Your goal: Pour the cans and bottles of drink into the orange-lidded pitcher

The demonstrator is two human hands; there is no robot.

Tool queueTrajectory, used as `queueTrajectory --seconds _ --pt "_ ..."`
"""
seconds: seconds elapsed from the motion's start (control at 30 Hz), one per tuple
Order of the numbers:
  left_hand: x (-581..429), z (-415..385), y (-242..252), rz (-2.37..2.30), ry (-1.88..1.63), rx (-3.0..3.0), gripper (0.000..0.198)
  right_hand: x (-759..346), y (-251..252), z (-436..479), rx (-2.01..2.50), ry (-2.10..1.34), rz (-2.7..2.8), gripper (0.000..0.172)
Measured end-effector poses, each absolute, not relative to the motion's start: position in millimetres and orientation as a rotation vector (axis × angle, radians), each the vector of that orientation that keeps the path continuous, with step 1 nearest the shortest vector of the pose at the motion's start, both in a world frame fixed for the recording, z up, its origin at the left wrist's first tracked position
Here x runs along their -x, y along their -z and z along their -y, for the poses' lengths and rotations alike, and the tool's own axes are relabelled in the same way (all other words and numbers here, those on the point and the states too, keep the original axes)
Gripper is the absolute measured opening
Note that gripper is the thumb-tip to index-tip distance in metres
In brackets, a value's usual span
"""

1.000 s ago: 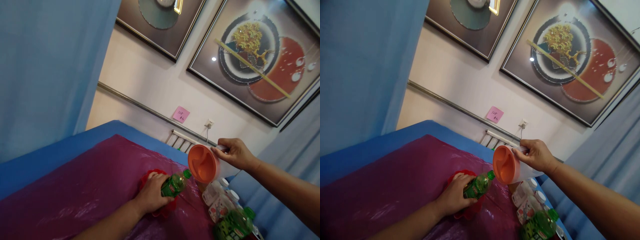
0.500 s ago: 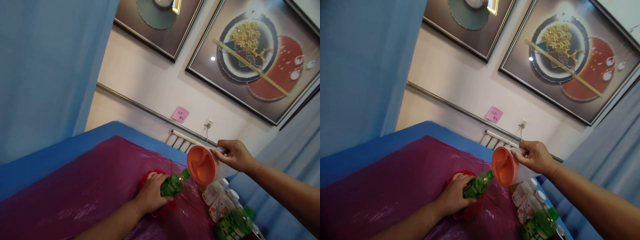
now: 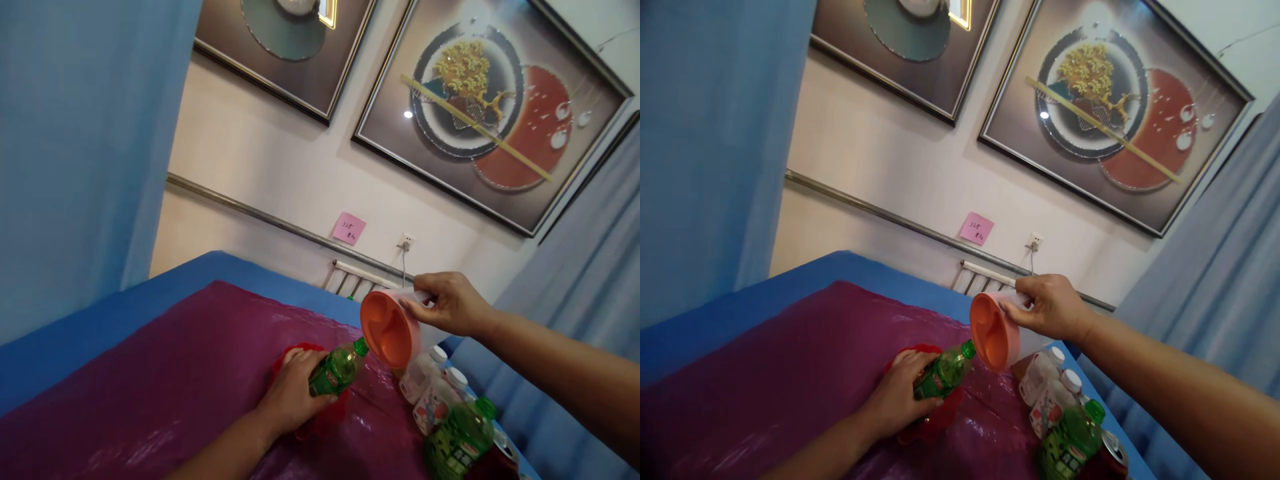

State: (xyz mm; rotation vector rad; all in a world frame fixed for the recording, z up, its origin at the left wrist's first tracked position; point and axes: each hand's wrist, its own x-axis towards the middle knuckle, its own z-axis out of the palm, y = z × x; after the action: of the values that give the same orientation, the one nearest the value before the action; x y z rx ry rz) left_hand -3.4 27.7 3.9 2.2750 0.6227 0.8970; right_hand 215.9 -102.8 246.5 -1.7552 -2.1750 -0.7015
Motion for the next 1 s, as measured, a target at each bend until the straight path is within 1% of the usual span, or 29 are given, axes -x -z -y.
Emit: queueTrajectory --seconds 0.2,0.33,0.53,0.67,0.83,0.9,1.0 --pt "3.2 -29.3 -6.3 -0.666 -0.885 -2.249 0.065 -207.3 -256.2 93.0 1.788 0.65 2.189 0.042" --pt "3.1 -29.6 -9.1 -0.674 -0.885 -2.232 0.062 -200.5 -262.0 86.0 1.796 0.71 2.225 0.043" --pt "1.3 -32.9 -6.8 -0.681 -0.913 -2.223 0.062 -197.0 -265.8 79.1 1.76 0.781 2.286 0.04" --pt "1.6 -35.2 -5.1 -0.697 -0.926 -2.228 0.063 -208.6 -260.1 80.6 1.784 0.727 2.098 0.042" --pt "0.3 -37.6 -1.3 -0.698 -0.937 -2.236 0.06 -238.7 -226.0 90.5 1.813 0.717 1.507 0.054" --pt "-1.5 -39.5 1.3 -0.725 -0.952 -2.222 0.061 -250.5 -200.8 97.5 1.804 0.661 1.296 0.057" --pt "-4.1 -41.6 3.2 -0.719 -0.97 -2.168 0.061 -259.3 -154.0 111.1 1.719 0.485 1.079 0.058"
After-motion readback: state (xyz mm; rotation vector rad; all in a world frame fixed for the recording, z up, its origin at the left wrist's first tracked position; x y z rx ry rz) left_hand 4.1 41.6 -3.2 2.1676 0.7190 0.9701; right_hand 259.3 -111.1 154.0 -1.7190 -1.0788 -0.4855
